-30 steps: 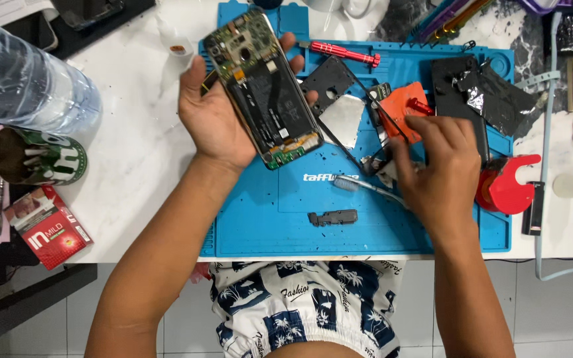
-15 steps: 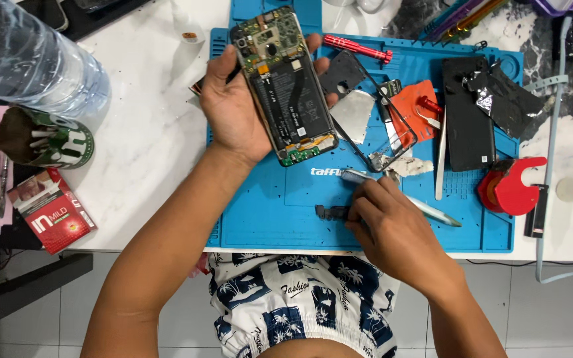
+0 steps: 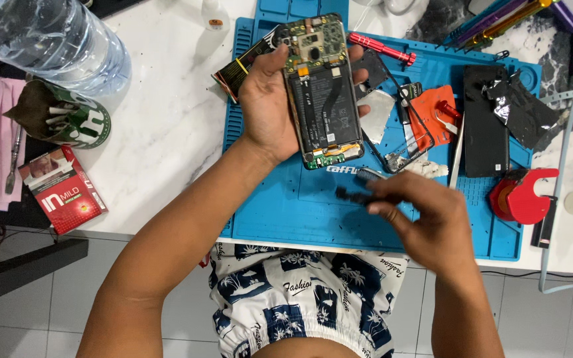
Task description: The person disassembles a smartphone on a blue work mat, removing the back cover, disconnecting internal cables, and detaching the motherboard and battery. They handle the components by hand, placing removed parts on the mat.
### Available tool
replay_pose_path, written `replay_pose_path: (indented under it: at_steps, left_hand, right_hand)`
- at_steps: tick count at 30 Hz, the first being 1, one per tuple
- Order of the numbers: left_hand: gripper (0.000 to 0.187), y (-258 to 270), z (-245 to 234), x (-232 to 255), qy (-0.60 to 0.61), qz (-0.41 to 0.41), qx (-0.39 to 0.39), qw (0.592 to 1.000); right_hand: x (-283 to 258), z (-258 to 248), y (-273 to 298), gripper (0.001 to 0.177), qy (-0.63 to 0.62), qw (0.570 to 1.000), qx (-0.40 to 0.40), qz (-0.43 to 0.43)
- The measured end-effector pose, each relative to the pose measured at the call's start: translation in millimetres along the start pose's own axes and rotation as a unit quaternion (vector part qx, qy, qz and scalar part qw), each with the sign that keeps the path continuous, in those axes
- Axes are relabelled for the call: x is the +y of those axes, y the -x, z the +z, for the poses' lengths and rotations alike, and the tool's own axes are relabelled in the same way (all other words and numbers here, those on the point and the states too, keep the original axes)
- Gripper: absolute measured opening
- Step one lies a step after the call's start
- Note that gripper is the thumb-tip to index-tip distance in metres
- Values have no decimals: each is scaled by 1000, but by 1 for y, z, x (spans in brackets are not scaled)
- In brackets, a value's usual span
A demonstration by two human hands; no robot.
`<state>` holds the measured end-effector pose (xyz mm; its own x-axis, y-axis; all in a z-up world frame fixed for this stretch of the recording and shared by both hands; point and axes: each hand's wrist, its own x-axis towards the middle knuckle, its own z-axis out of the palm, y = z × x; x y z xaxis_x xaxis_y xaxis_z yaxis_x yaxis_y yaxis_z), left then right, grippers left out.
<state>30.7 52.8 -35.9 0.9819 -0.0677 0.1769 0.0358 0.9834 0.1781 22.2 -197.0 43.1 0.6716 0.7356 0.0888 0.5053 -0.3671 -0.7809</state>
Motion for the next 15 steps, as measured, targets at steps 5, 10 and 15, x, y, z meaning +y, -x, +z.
replay_pose_path:
  at_steps: [5,10,15]
  left_hand:
    - [63,-1,-3,-10,9,-31,14,999]
    - [63,0,-6,-12,30,-38,21,999]
    - [64,-1,-5,-11,28,-29,26,999]
  right_hand:
    - [3,-2,-25,12,-49,998,38,18]
    - [6,4,-40,10,-64,997,37,-6]
    - [15,2,-40,10,-103,994,44,1]
